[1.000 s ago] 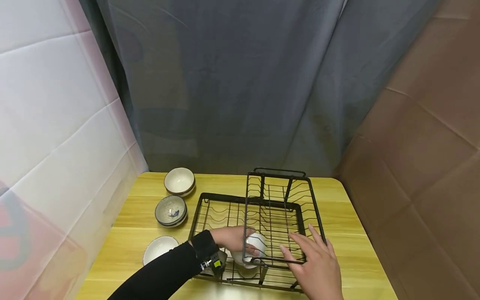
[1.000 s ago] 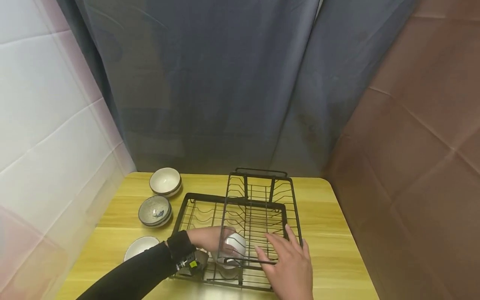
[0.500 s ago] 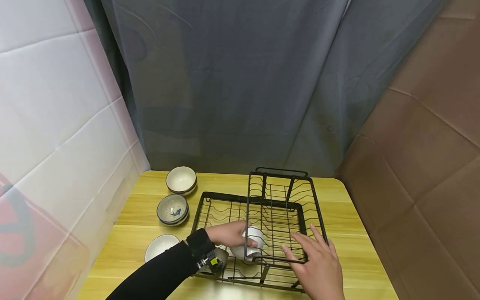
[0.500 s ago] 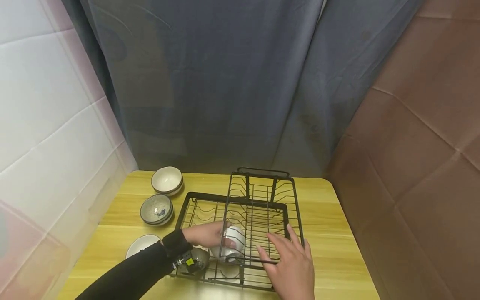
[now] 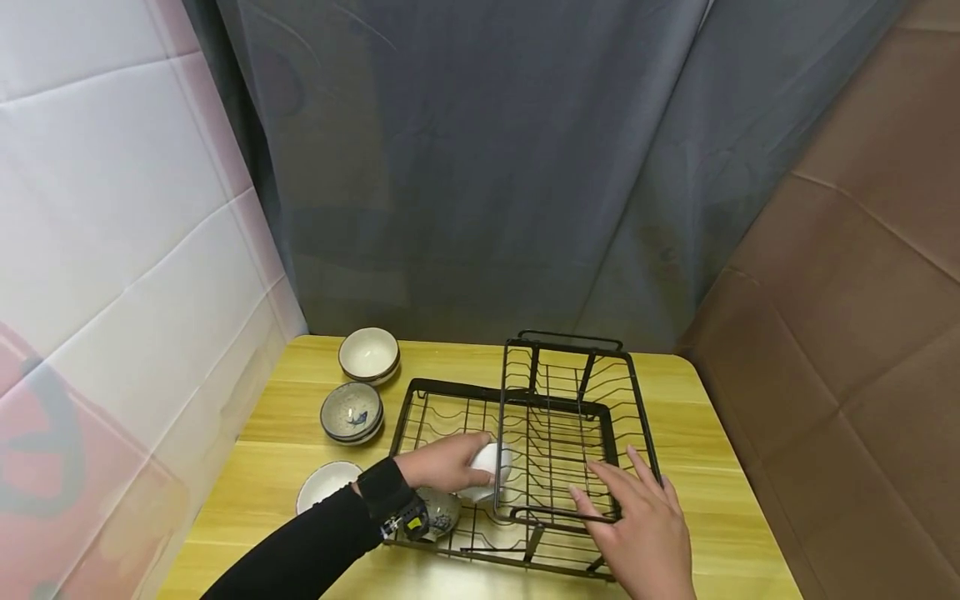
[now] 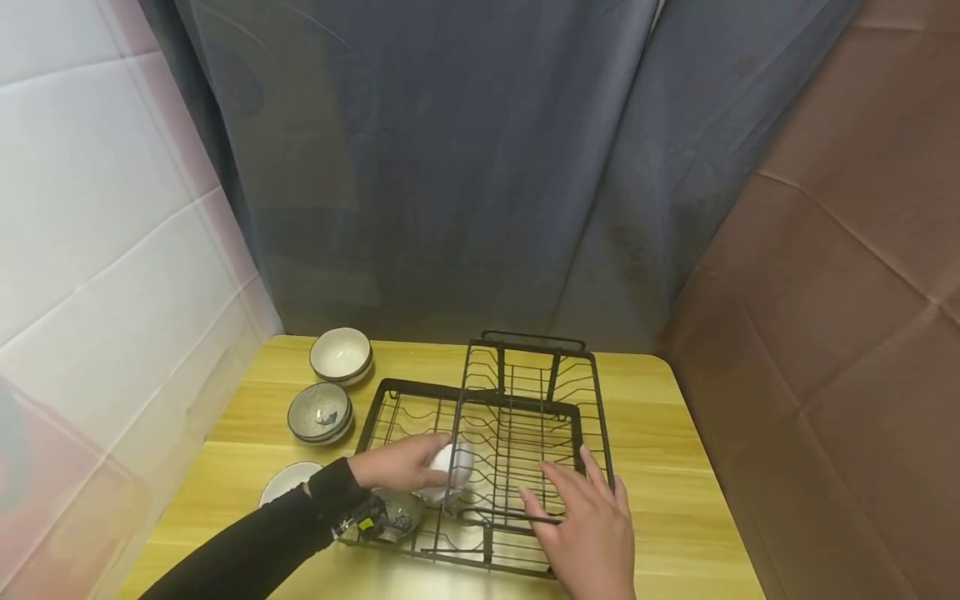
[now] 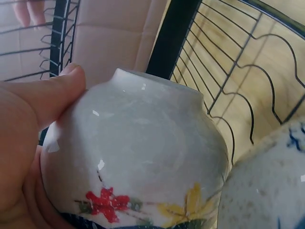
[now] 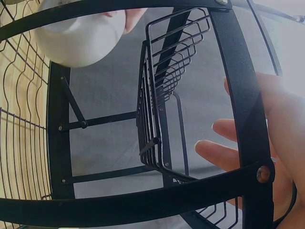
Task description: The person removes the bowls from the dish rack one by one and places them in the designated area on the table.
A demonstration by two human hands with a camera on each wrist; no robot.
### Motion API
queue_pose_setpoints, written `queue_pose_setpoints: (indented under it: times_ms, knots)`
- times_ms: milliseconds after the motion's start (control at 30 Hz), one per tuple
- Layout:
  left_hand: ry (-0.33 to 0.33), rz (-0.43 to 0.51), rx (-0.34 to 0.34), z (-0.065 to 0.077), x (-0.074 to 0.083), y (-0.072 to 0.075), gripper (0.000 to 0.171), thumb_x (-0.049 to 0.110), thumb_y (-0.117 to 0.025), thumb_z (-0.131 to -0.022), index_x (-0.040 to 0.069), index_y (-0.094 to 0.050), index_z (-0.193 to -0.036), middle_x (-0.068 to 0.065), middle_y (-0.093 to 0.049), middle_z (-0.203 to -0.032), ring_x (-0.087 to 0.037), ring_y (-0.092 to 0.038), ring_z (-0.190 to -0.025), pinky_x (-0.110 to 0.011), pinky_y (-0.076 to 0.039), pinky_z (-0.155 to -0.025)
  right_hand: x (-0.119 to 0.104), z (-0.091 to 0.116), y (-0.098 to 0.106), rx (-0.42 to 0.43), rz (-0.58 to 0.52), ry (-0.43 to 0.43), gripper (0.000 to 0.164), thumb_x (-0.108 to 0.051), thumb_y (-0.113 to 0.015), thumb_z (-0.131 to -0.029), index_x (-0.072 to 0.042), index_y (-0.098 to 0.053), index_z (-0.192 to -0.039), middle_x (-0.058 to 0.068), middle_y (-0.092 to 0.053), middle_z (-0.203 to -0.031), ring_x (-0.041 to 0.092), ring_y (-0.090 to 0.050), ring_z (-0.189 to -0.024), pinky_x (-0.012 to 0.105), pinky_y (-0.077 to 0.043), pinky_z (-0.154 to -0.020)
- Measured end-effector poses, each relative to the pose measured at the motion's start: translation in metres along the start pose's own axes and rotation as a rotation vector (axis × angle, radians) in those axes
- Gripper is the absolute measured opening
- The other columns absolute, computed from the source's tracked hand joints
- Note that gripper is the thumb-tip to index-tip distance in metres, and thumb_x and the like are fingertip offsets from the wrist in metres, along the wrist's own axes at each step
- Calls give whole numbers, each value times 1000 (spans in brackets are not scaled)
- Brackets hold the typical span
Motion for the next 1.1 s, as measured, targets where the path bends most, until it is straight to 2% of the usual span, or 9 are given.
queue_pose_setpoints:
  times_ms: [233,433,600,833,967,1100]
  knots:
    - [-33,-213,79,20,-2,6,29,40,-67,-88,18,-53,-100,10,-53,-81,-4,-52,-67,-20,-45,-55,1,0,0,-6,-4,2,45,-54,-69,-81,-22,-70,-112,3,-68,-112,32,-43,-129,69,-26,-96]
    - [-21,-297,152,40,-9,17,29,47,-64,-88,22,-52,-98,12,-50,-79,-5,-49,-65,-22,-42,-53,1,-1,1,-3,-5,2,44,-53,-69,-82,-22,-70,-112,3,-68,-112,33,-43,-129,69,-26,-97]
    - [-27,-360,251,64,-20,24,26,45,-64,-88,24,-49,-89,12,-46,-73,-6,-46,-62,-23,-39,-52,0,0,1,-18,-5,-5,43,-51,-70,-82,-21,-70,-113,4,-68,-113,34,-42,-130,69,-25,-98]
    - [44,-382,406,103,-42,26,25,38,-68,-88,26,-47,-82,13,-45,-73,-8,-45,-65,-27,-39,-57,0,-2,0,-40,11,-3,45,-51,-69,-83,-20,-69,-115,6,-68,-114,35,-41,-130,67,-25,-99]
    - [82,-436,489,121,-52,27,27,34,-72,-85,24,-48,-78,13,-45,-73,-9,-46,-66,-29,-39,-58,2,-3,-1,-54,18,-17,46,-53,-66,-84,-20,-68,-116,7,-67,-114,33,-40,-131,66,-24,-100]
    - [138,-468,550,139,-65,24,18,28,-75,-83,20,-61,-88,10,-58,-80,-13,-56,-72,-34,-46,-61,4,-3,-2,-73,26,-32,48,-55,-63,-85,-19,-68,-117,8,-68,-114,32,-39,-132,67,-24,-99]
Point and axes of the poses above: each hand's wrist, its own z-axis away from the middle knuckle, its own y-axis out of the back of the hand, x = y × z, the point moved 6 cm from there along -z, towards the middle knuckle
